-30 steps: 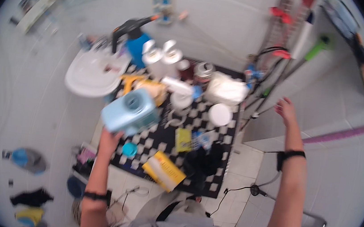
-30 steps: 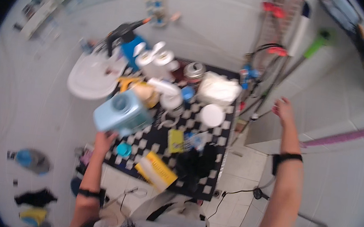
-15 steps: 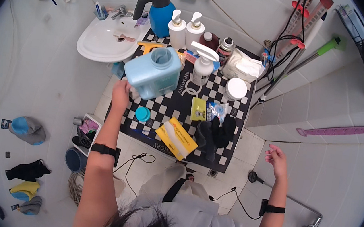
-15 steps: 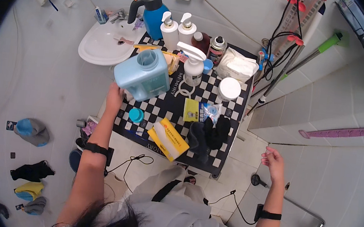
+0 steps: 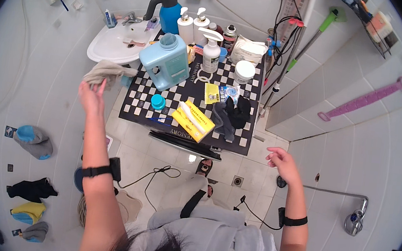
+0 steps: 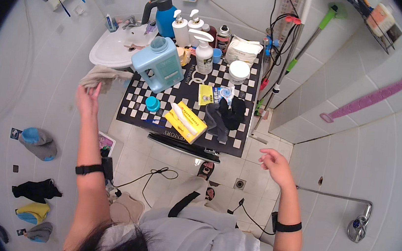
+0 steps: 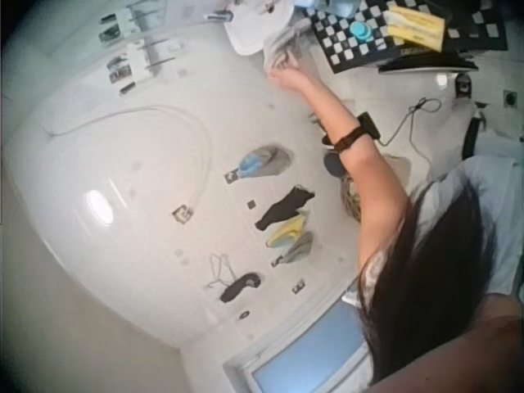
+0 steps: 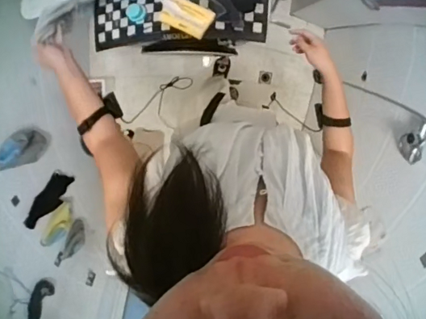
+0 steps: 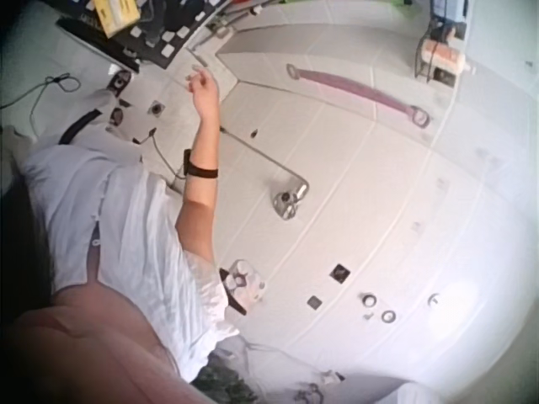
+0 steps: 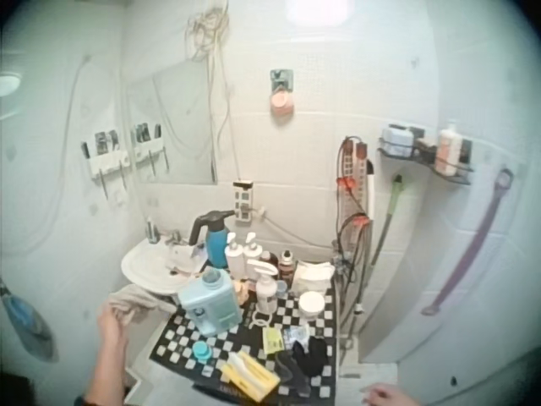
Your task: The person wipes and cleans a small plastic container lid and a wall-mounted tissue box dispenser inside a bathroom using a rag.
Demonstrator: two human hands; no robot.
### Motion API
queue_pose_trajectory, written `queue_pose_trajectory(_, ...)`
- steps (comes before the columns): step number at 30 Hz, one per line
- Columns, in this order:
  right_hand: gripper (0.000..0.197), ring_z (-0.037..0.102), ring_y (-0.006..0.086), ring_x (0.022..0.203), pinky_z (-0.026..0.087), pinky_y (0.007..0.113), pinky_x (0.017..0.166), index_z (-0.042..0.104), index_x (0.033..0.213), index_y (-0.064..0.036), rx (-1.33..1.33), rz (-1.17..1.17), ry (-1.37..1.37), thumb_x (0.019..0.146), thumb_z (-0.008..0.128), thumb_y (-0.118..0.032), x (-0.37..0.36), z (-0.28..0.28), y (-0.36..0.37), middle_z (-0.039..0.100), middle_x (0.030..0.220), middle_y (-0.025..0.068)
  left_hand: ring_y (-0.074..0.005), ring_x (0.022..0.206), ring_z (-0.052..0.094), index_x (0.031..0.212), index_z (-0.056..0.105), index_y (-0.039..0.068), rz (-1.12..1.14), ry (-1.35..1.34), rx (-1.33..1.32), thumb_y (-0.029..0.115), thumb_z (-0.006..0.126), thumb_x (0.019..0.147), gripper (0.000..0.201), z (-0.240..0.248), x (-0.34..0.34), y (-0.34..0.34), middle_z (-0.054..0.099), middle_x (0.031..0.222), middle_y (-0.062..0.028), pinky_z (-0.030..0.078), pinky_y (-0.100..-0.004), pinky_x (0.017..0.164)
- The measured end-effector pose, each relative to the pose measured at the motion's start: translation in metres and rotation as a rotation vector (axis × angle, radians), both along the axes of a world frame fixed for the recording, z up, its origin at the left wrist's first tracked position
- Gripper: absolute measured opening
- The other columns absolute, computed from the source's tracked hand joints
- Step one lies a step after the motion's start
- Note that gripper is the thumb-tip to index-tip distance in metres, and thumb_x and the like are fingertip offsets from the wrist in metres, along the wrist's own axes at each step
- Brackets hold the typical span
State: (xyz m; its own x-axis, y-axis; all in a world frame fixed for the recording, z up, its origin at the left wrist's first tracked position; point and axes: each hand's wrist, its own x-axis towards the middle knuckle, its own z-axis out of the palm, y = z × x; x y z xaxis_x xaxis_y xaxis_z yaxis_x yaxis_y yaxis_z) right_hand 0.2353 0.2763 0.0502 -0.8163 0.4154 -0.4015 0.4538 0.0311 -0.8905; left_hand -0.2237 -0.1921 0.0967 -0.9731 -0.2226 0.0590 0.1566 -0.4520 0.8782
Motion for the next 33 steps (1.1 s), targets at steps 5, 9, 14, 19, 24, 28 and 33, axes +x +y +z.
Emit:
queue_pose_trajectory(5, 0.028, 0.059, 0.0104, 0.075, 0.051, 0.025, 0.071, 0.059, 0.118, 0.0002, -0.075, 0.077, -0.032, 0.092, 0.054, -0.011, 0.031, -0.012, -0.035, 0.065, 0.091, 0.0053, -0.0326, 0.121, 0.049, 0.122, 0.048, -0.001, 0.032, -0.024, -0.005, 0.017, 0.045, 0.098, 0.03, 0.03, 0.082, -0.058, 0.048, 0.129, -0.0172, 0.048, -0.0535, 0.097)
queue_pose_trajectory(9, 0.027, 0.059, 0.0099, 0.073, 0.051, 0.025, 0.069, 0.06, 0.116, 0.0009, -0.088, 0.083, -0.075, 0.092, 0.055, -0.011, 0.037, -0.015, -0.062, 0.065, 0.089, 0.0046, -0.027, 0.113, 0.056, 0.115, 0.053, 0.002, 0.04, -0.116, -0.026, 0.02, 0.049, 0.097, 0.026, 0.02, 0.132, -0.127, 0.057, 0.119, -0.0123, 0.051, -0.0463, 0.092)
queue_pose_trajectory(14, 0.026, 0.059, 0.0096, 0.072, 0.051, 0.025, 0.068, 0.061, 0.114, 0.0008, -0.037, 0.146, -0.057, 0.092, 0.057, -0.011, 0.01, 0.0, -0.093, 0.065, 0.086, 0.0038, -0.0179, 0.086, 0.061, 0.097, 0.058, 0.006, 0.043, -0.278, -0.143, 0.024, 0.049, 0.098, 0.02, -0.001, 0.16, -0.178, 0.059, 0.092, -0.0038, 0.053, -0.0349, 0.075)
queue_pose_trajectory(19, 0.024, 0.058, 0.0091, 0.07, 0.05, 0.025, 0.065, 0.061, 0.113, -0.0008, 0.034, 0.264, 0.001, 0.092, 0.058, -0.01, -0.072, 0.04, -0.133, 0.065, 0.084, 0.0025, -0.0144, 0.084, 0.059, 0.101, 0.058, 0.003, 0.022, -0.301, -0.199, 0.024, 0.044, 0.102, 0.025, -0.011, 0.162, -0.199, 0.059, 0.093, -0.0026, 0.051, -0.0314, 0.073)
queue_pose_trajectory(24, 0.042, 0.058, 0.0102, 0.067, 0.05, 0.026, 0.063, 0.051, 0.132, -0.0094, 0.289, 0.319, 0.202, 0.092, 0.06, -0.013, -0.225, 0.089, -0.185, 0.059, 0.075, 0.0023, -0.0095, 0.083, 0.055, 0.101, 0.058, 0.003, -0.129, -0.268, -0.515, 0.026, 0.043, 0.103, 0.027, -0.04, 0.138, -0.25, 0.058, 0.09, -0.0002, 0.047, -0.0267, 0.075)
queue_pose_trajectory(28, 0.046, 0.061, 0.013, 0.065, 0.051, 0.029, 0.058, 0.044, 0.139, -0.0182, 0.281, 0.171, 0.319, 0.095, 0.058, -0.025, -0.358, 0.114, -0.223, 0.06, 0.076, 0.0069, -0.0068, 0.077, 0.05, 0.098, 0.06, 0.003, -0.116, -0.367, -0.585, 0.023, 0.045, 0.102, 0.025, -0.052, 0.119, -0.315, 0.056, 0.086, 0.0019, 0.043, -0.0234, 0.071)
queue_pose_trajectory(33, 0.045, 0.067, 0.0324, 0.081, 0.053, 0.039, 0.071, 0.053, 0.13, -0.015, 0.77, 0.104, 0.101, 0.096, 0.05, -0.045, -0.438, 0.109, -0.22, 0.066, 0.093, 0.0227, -0.0023, 0.063, 0.044, 0.096, 0.061, 0.008, -0.052, -0.448, -0.762, 0.027, 0.05, 0.1, 0.023, -0.076, 0.083, -0.389, 0.051, 0.074, 0.0071, 0.033, -0.0195, 0.054)
